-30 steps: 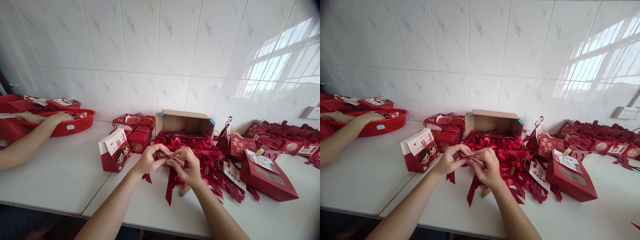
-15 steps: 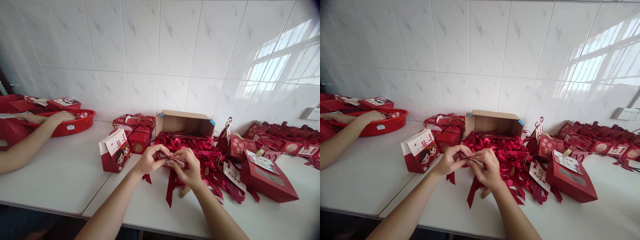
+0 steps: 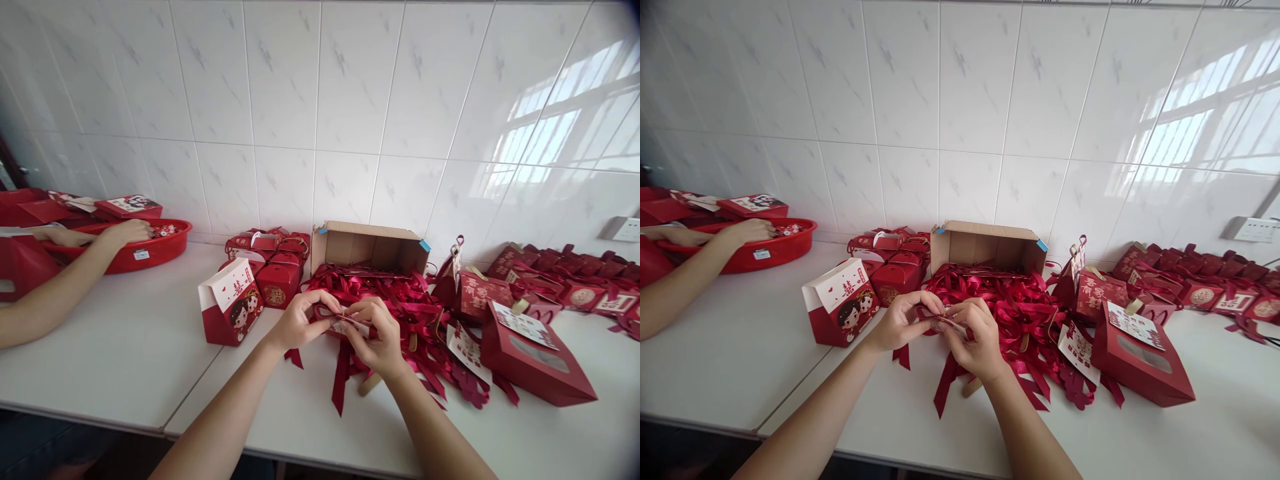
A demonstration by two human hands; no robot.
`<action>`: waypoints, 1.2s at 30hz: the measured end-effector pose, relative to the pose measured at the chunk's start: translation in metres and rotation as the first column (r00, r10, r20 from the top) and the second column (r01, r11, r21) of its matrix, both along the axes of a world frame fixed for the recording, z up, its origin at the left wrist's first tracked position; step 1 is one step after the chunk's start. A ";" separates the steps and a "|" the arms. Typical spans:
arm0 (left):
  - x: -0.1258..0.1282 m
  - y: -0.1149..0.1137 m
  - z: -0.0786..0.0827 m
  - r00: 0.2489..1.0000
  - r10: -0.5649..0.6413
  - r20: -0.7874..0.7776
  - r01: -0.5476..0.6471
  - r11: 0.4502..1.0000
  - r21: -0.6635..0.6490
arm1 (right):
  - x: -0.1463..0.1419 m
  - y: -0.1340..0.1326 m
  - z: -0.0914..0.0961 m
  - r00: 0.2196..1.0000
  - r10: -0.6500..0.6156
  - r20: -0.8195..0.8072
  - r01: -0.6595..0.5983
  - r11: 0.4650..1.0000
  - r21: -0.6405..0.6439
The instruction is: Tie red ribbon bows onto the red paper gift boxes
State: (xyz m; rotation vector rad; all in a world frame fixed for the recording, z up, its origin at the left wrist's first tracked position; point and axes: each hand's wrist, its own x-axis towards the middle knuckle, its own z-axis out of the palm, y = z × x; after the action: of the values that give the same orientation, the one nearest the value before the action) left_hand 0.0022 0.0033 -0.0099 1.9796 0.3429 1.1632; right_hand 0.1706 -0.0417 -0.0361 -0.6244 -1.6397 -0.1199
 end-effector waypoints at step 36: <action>0.000 -0.002 0.006 0.997 0.026 -0.070 -0.023 0.999 0.041 | -0.001 0.003 -0.005 1.000 0.010 -0.005 -0.010 0.999 -0.033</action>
State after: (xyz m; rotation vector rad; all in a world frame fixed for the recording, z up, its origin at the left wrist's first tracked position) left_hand 0.0024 0.0016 -0.0040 2.0600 0.3841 1.1254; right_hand 0.1697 -0.0388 -0.0412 -0.6411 -1.6429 -0.0837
